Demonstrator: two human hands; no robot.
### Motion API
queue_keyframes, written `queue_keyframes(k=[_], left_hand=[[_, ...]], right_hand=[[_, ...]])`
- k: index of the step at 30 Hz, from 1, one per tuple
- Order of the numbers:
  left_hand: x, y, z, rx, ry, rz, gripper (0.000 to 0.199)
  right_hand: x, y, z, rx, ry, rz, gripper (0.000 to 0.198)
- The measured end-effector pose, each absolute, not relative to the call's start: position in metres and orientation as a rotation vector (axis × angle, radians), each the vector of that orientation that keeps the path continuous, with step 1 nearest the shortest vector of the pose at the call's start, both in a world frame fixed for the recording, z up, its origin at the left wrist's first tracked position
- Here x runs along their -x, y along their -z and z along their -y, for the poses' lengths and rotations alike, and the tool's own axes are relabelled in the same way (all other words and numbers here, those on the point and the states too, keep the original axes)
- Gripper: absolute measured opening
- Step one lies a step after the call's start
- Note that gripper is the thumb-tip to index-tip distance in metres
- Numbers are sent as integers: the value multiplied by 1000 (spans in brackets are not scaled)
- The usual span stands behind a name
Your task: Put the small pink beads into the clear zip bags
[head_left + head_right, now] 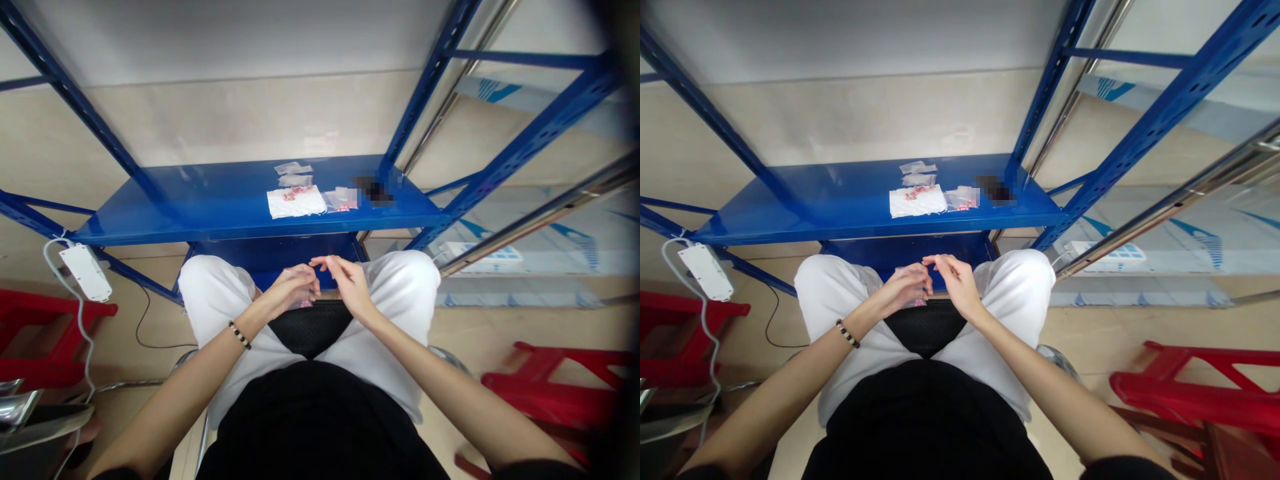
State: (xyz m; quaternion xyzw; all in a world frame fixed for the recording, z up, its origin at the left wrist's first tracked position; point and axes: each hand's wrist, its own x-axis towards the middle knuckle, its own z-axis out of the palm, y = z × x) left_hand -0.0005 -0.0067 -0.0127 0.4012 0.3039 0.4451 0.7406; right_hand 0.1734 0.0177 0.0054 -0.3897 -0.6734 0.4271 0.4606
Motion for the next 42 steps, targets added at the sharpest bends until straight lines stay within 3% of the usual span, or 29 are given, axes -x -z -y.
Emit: queue_keyframes(k=[5, 12, 20, 27, 34, 42], left_hand=[[9, -16, 11, -596, -1004, -436, 25], [21, -30, 11, -701, -1123, -413, 19], [21, -17, -11, -537, -1368, -506, 26], [35, -19, -21, -458, -1475, -559, 28], [39, -22, -26, -457, -1460, -539, 27], [40, -14, -32, -489, -1430, -571, 27]], right_hand=[[-179, -5, -28, 997, -1074, 1586, 41], [-181, -6, -44, 966, -952, 1634, 33], [-178, -54, -224, 1187, -382, 1967, 29], [-154, -62, -331, 1391, -289, 2072, 14], [-145, -59, -364, 1510, -316, 2200, 10], [-140, -55, -349, 1339, -373, 2393, 8]])
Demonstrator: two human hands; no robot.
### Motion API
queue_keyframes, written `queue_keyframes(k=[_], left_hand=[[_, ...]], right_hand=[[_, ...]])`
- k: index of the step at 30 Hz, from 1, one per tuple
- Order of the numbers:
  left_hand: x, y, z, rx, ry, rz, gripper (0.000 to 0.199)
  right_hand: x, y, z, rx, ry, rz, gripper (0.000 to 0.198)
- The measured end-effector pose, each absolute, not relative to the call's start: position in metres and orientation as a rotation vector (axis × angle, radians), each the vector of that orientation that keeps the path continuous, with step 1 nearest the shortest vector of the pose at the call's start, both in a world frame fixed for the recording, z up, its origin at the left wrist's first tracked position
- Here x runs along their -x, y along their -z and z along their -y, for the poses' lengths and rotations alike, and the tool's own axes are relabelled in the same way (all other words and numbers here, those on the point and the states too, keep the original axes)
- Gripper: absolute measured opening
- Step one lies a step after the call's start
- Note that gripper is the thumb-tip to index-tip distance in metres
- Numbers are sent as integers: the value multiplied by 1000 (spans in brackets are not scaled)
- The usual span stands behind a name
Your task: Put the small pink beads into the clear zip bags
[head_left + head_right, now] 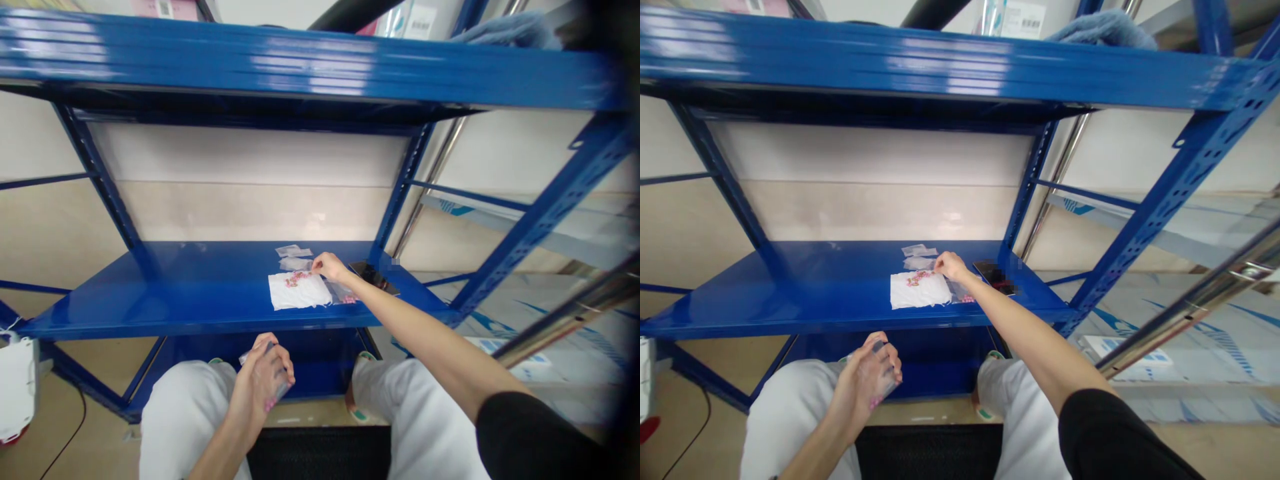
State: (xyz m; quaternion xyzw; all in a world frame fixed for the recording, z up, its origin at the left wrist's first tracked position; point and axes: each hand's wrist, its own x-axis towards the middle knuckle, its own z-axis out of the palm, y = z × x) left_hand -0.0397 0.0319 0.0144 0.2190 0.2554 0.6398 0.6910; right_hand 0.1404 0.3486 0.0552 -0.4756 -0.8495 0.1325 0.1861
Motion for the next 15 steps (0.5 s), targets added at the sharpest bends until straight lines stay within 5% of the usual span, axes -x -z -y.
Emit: queue_keyframes(k=[15], left_hand=[[42, -3, -34, -549, -1419, -582, 22]], right_hand=[[-136, -59, -343, 1319, -276, 2458, 9]])
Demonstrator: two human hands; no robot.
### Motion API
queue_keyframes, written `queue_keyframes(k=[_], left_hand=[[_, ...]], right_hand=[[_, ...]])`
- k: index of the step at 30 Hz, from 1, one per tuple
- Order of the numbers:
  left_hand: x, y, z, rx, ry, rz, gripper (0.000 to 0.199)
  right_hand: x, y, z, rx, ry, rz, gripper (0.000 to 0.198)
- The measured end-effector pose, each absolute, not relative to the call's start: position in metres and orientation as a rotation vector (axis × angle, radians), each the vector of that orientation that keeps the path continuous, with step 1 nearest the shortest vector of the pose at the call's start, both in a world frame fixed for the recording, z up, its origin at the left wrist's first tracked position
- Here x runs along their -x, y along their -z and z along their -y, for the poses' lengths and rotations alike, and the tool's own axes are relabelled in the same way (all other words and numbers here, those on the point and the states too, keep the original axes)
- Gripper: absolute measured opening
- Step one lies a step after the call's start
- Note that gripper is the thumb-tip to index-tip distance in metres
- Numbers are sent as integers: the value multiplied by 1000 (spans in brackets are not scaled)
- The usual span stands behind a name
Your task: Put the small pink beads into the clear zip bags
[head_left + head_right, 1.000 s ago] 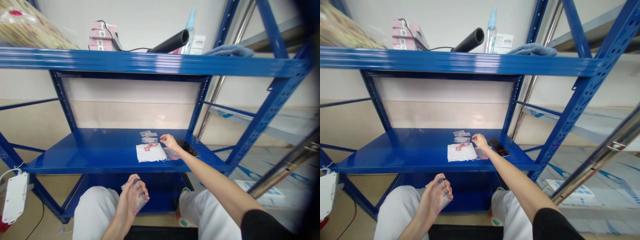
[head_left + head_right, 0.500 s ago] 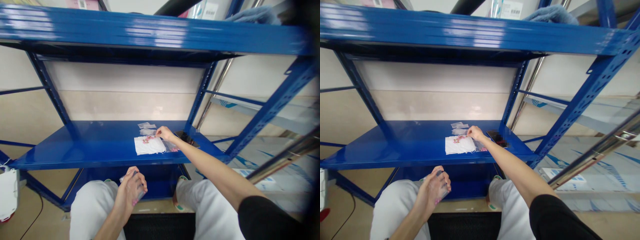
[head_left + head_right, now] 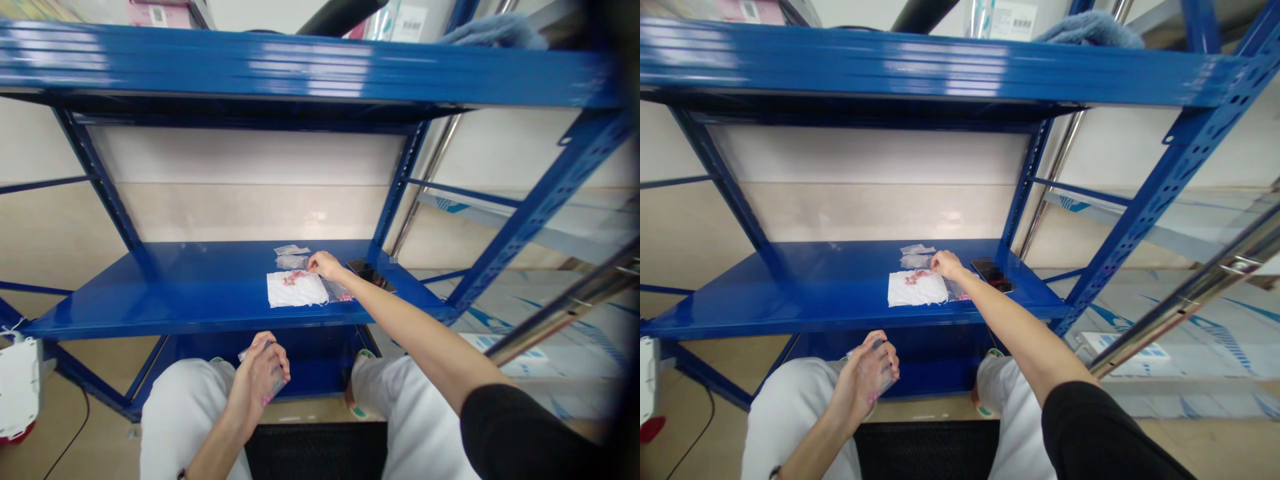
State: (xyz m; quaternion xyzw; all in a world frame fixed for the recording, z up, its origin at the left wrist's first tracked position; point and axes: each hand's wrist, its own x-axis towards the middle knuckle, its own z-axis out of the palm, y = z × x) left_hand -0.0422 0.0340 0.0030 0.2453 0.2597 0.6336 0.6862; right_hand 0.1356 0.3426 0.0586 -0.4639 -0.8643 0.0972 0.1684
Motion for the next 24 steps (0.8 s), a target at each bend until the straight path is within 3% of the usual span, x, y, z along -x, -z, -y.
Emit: queue_keyframes(k=[17, 22, 24], left_hand=[[48, 7, -35, -642, -1429, -608, 25], [42, -2, -26, -727, -1371, -804, 32], [39, 0, -21, -760, -1260, -899, 32]], right_hand=[[-153, -91, -304, 1122, -342, 2323, 11], [-143, -91, -241, 1023, -486, 2195, 6], [-143, -77, -191, 954, -608, 2056, 13]])
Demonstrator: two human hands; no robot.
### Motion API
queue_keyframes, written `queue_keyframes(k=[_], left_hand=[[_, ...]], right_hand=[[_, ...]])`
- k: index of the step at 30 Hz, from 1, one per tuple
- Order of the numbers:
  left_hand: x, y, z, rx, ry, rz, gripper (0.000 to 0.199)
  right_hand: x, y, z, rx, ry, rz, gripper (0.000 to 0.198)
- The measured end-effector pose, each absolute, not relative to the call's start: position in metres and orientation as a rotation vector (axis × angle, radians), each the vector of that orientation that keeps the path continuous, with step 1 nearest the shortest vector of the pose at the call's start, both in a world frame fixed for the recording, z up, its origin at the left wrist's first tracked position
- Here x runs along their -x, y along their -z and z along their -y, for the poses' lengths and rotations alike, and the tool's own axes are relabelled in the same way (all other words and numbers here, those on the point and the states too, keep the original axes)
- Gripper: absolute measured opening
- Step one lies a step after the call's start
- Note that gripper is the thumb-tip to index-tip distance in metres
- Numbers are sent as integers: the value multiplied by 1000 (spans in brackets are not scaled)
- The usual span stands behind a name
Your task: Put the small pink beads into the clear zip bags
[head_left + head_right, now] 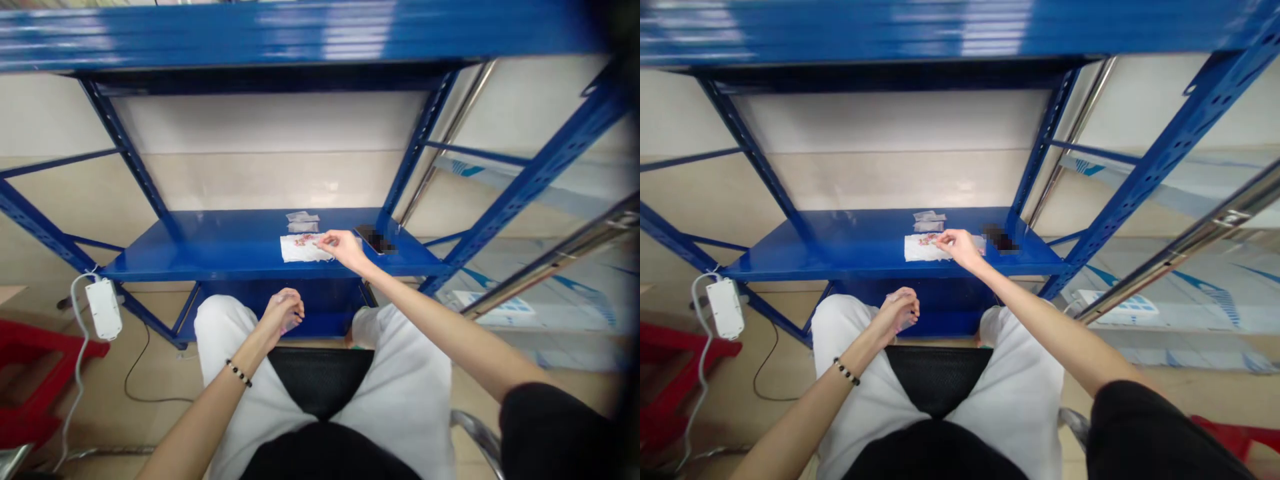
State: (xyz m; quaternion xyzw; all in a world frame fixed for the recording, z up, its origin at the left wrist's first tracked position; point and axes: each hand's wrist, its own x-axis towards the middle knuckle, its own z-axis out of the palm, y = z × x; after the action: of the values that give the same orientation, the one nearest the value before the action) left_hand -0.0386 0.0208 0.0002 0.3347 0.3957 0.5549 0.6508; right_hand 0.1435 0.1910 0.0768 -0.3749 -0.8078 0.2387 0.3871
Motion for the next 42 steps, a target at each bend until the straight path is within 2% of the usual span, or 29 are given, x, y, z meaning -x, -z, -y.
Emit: queue_keyframes(k=[4, 7, 10, 20, 31, 42], left_hand=[[29, 8, -7, -789, -1030, -979, 29], [22, 12, 3, -831, -922, -983, 26], [17, 12, 9, -843, -867, -939, 27], [8, 23, 8, -906, -722, -752, 41], [5, 8, 17, -1107, -683, -913, 44], [-1, 7, 20, -902, -741, -663, 47]], right_hand=[[-157, -36, -74, 888, -1114, 1835, 28], [-169, -11, -17, 963, -1254, 1555, 31], [-173, -1, -3, 993, -1201, 1502, 30], [-178, -5, -19, 987, -910, 1823, 18], [-182, -5, -17, 880, -923, 2006, 11], [-183, -14, -15, 917, -1003, 1965, 28]])
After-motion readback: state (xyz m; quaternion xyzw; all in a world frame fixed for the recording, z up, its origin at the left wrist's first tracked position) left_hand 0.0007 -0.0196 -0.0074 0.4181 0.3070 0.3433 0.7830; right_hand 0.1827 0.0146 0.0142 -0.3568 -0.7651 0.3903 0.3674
